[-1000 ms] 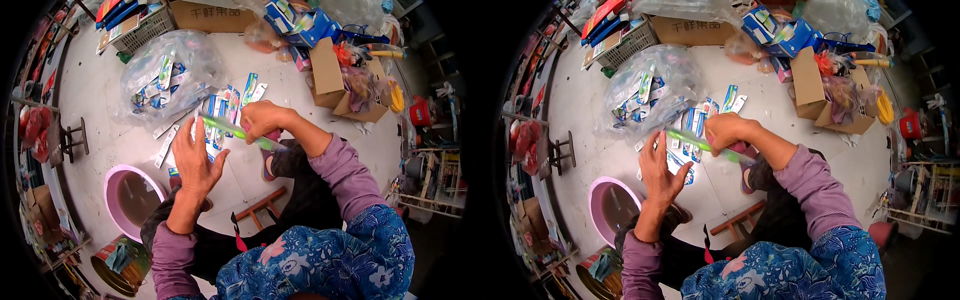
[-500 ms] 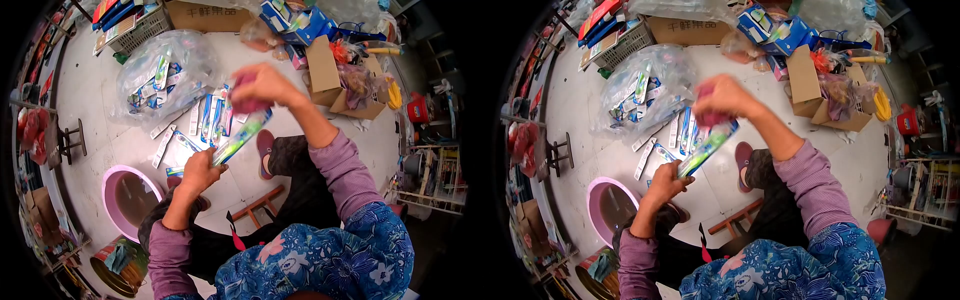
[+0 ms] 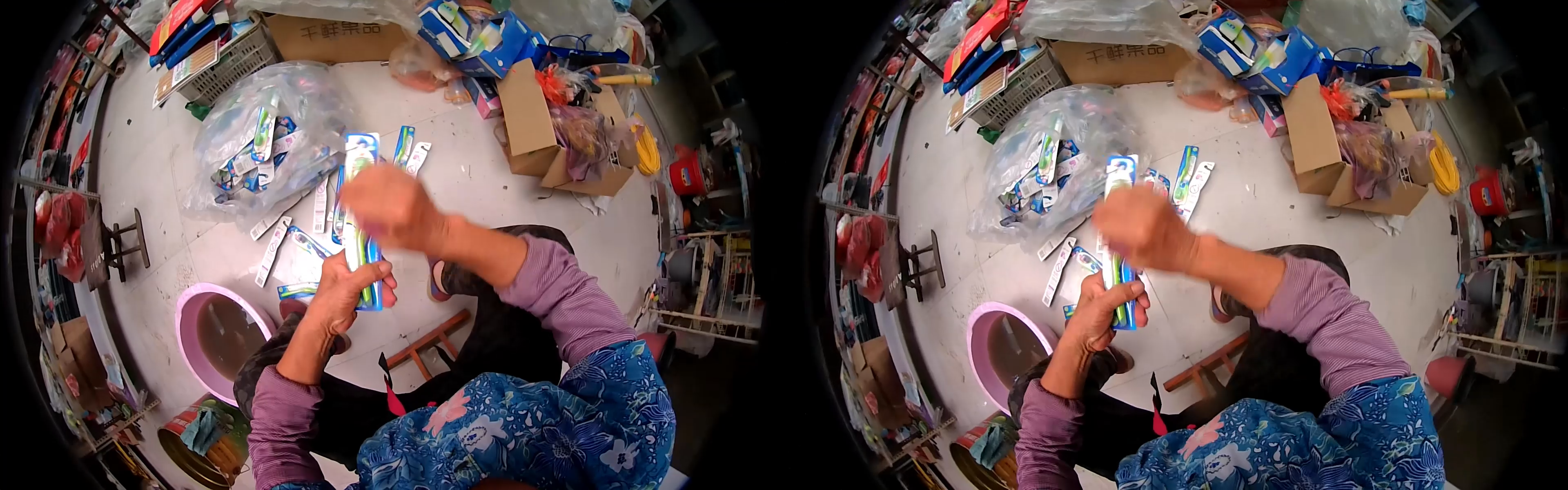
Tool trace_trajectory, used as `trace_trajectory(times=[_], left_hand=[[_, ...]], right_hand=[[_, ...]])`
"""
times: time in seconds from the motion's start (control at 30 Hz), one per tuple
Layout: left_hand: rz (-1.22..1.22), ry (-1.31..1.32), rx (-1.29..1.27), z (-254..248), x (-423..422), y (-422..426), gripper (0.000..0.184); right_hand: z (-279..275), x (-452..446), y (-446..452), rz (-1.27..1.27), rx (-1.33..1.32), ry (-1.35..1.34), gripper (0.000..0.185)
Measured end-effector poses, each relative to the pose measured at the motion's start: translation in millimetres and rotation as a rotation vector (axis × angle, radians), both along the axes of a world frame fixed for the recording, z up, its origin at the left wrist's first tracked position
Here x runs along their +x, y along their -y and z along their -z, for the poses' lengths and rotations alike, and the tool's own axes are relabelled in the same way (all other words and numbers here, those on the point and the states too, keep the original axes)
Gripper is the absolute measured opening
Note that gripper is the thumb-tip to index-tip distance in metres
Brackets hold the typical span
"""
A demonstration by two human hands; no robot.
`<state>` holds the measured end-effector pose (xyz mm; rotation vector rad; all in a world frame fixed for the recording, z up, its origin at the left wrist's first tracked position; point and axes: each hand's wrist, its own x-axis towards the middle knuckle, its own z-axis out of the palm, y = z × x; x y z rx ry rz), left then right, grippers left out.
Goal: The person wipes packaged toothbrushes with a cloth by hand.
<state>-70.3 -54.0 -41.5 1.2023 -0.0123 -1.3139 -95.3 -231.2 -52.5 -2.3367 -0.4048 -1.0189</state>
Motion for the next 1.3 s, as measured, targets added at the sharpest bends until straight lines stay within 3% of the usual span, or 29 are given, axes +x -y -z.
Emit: trace_trajectory(times=[0.13,0.23,0.27,0.33,0.37,0.4,0.47,0.53,0.6,0.63,0.73,0.77,0.8,0.87,1.0,1.07,1.13,1.3], left_hand=[[0.09,0.027,-0.029,-2,-12,4,0.021],[0.065,0.123,0.071,3,-10,5,0.025],[0.064,0.123,0.07,8,-10,6,0.025],[-0.151,0.387,-0.098,19,-11,7,0.027],[-0.202,0.52,-0.134,29,-16,4,0.026],[-0.196,0.511,-0.128,23,-17,4,0.026],[-0.026,0.327,0.156,3,-12,12,0.025],[-0.034,0.378,0.105,9,-8,15,0.02],[-0.022,0.418,0.121,11,-8,11,0.023],[-0.017,0.439,0.137,11,-11,11,0.026],[0.059,0.518,0.138,23,-17,6,0.031],[0.053,0.581,0.161,26,-17,6,0.035],[0.054,0.587,0.16,23,-16,6,0.035],[0.119,0.665,0.278,14,-16,3,0.021],[0.116,0.606,0.218,14,-18,2,0.022],[0.123,0.564,0.204,6,-19,2,0.022],[0.013,0.387,0.116,5,-19,3,0.023],[-0.046,0.257,0.072,6,-18,-3,0.023]], right_hand=[[1,38,66,0.335,0.159,-0.074,0.02],[-3,25,23,0.179,0.174,0.082,0.016],[-5,12,0,0.042,0.134,0.003,0.016],[-9,-11,-35,-0.171,0.004,-0.064,0.017],[-6,-9,-30,-0.128,0.006,-0.071,0.015],[-3,-6,-21,-0.077,0.01,-0.081,0.014],[-4,18,12,0.04,0.056,-0.093,0.015],[-15,24,17,0.035,0.056,-0.115,0.024],[-14,29,17,0.147,0.213,-0.108,0.016],[-18,29,19,0.169,0.441,-0.192,0.014],[-16,34,23,0.296,0.265,-0.051,0.01],[-11,23,6,0.17,0.188,-0.091,0.009],[-12,12,-12,0.058,-0.055,-0.175,0.01],[-5,7,-22,0.002,-0.19,-0.153,0.015],[-5,42,36,0.348,0.116,-0.145,0.011],[-6,48,56,0.358,0.632,-0.338,0.012],[-5,43,46,0.346,0.697,-0.331,0.013],[4,30,21,0.293,0.859,-0.337,0.01]])
